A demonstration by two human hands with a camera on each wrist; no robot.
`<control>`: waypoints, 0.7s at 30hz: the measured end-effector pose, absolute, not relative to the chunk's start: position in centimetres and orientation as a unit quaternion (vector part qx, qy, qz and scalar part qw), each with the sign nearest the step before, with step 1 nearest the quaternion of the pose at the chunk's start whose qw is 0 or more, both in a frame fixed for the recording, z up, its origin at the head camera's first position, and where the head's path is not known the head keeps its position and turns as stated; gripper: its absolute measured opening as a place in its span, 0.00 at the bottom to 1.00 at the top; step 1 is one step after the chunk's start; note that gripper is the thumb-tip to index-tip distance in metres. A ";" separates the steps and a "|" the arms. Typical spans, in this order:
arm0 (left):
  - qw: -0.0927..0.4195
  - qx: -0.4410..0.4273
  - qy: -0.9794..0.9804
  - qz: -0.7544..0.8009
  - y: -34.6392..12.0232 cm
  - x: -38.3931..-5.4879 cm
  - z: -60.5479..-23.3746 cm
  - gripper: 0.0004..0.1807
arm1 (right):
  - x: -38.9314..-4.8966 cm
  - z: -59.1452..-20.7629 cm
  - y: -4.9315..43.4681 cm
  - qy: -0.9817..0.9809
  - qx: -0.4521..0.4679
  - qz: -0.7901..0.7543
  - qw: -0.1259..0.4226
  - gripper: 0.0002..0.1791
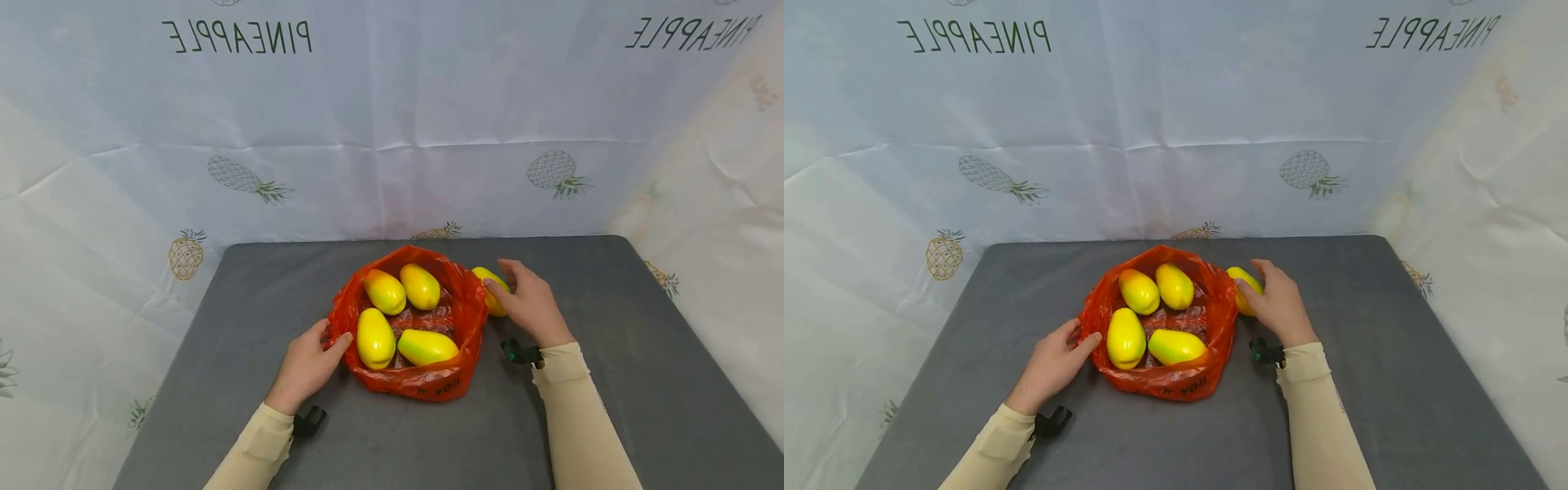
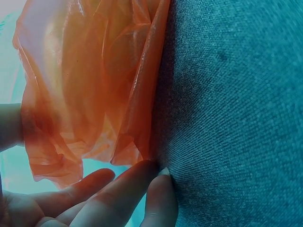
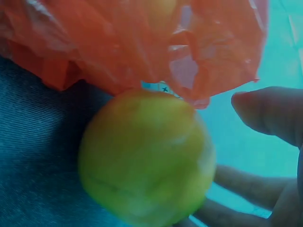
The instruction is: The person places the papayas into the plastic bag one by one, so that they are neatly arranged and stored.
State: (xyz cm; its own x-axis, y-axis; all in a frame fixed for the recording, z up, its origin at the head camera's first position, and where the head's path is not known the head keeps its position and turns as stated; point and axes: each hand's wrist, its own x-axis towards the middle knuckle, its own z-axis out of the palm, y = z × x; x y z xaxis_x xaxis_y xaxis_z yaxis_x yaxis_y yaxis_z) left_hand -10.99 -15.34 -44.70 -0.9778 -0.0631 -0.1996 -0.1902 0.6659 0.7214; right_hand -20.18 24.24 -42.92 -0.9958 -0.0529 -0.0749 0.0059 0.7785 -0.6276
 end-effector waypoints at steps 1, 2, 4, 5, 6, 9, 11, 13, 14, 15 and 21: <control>0.079 -0.069 0.909 0.403 -15.3 -11.0 -44.7 0.29 | -20.3 -43.1 24.2 0.941 -0.006 -0.333 0.049 0.43; 0.079 -0.069 0.909 0.402 -15.4 -11.0 -44.7 0.29 | -20.3 -43.2 24.2 0.941 -0.001 -0.335 0.054 0.43; 0.079 -0.069 0.910 0.401 -15.4 -11.0 -44.7 0.29 | -20.4 -43.4 24.2 0.939 0.008 -0.338 0.062 0.44; 0.079 -0.069 0.910 0.401 -15.3 -11.0 -44.7 0.29 | -20.4 -43.4 24.2 0.939 0.012 -0.338 0.066 0.44; 0.079 -0.069 0.910 0.401 -15.3 -11.0 -44.7 0.29 | -20.4 -43.5 24.2 0.938 0.015 -0.338 0.070 0.44; 0.078 -0.069 0.911 0.400 -15.3 -11.0 -44.7 0.30 | -20.3 -43.7 24.1 0.939 0.022 -0.335 0.077 0.43; 0.079 -0.069 0.910 0.400 -15.3 -11.0 -44.7 0.30 | -20.3 -43.8 24.1 0.940 0.024 -0.332 0.080 0.43; 0.080 -0.069 0.910 0.400 -15.4 -11.0 -44.8 0.31 | -20.3 -43.9 24.0 0.941 0.026 -0.327 0.083 0.43; 0.081 -0.069 0.910 0.401 -15.4 -11.0 -44.8 0.31 | -20.3 -43.9 24.0 0.942 0.026 -0.324 0.084 0.43; 0.081 -0.069 0.910 0.401 -15.4 -11.0 -44.7 0.31 | -20.3 -43.9 24.0 0.942 0.026 -0.322 0.086 0.43; 0.083 -0.071 0.908 0.404 -15.3 -11.0 -44.8 0.31 | -20.4 -44.0 24.0 0.944 0.023 -0.315 0.099 0.45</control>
State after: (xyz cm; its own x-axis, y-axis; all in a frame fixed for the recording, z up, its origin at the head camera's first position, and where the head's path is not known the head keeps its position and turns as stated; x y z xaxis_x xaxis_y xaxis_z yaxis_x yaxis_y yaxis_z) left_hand -11.04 -15.34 -44.78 -0.9763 -0.0613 -0.2074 -0.1951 0.6637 0.7221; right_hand -20.37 23.97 -44.00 -0.9794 -0.0182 -0.2010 0.1061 0.8007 -0.5896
